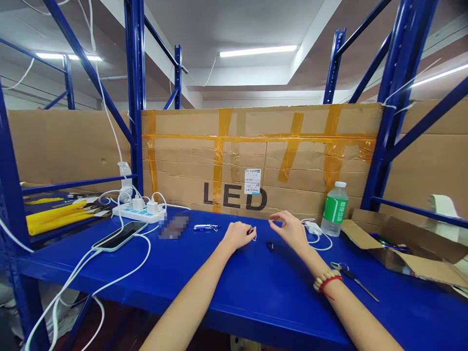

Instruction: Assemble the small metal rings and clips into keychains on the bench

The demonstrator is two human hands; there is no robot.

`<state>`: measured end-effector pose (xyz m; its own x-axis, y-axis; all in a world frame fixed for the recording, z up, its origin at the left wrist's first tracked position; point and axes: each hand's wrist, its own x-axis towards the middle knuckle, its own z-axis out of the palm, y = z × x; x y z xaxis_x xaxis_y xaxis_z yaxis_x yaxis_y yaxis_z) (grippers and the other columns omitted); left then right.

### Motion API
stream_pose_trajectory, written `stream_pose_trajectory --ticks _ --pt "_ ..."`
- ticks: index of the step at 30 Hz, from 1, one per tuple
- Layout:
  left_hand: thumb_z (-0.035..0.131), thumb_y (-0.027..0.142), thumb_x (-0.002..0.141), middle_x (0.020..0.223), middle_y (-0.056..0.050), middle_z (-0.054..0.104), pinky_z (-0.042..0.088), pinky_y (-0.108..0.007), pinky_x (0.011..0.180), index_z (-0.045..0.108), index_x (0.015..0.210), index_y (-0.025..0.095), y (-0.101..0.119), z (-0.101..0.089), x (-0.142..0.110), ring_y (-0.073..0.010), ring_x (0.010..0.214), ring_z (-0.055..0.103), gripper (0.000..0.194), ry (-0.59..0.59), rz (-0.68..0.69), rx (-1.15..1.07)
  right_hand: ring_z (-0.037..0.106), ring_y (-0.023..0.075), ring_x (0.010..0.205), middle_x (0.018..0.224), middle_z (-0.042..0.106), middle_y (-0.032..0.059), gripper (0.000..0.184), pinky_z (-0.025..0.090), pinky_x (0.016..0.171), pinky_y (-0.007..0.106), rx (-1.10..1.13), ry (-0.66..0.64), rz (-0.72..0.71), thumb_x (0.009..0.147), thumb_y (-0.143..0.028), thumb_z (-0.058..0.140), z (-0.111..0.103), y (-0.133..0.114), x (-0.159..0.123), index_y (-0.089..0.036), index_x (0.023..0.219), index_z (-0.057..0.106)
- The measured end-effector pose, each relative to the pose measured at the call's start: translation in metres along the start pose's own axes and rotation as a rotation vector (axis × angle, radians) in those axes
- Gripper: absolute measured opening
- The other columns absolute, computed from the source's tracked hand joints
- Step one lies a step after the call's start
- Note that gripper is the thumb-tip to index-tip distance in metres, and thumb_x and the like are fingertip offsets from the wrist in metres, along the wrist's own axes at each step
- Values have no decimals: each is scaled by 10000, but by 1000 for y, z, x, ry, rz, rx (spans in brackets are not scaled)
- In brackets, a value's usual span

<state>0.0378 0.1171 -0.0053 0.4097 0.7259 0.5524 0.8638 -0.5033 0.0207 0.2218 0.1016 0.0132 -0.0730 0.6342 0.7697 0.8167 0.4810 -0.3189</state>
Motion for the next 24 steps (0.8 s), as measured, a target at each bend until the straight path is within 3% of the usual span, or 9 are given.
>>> stream_pose_trajectory --ticks 3,24 --pt "404 330 895 689 -60 626 268 -227 521 658 687 155 0 0 0 -178 671 578 372 -9 0 -8 515 115 601 846 604 24 185 391 584 237 1 24 18 703 -298 542 -2 -2 0 -190 812 644" --pt "412 330 879 709 -74 631 325 -237 558 656 647 154 12 -3 -3 -208 697 587 380 -123 25 -24 466 71 555 826 586 -11 162 366 559 210 39 -227 -57 708 -273 560 14 -11 -5 -210 836 637"
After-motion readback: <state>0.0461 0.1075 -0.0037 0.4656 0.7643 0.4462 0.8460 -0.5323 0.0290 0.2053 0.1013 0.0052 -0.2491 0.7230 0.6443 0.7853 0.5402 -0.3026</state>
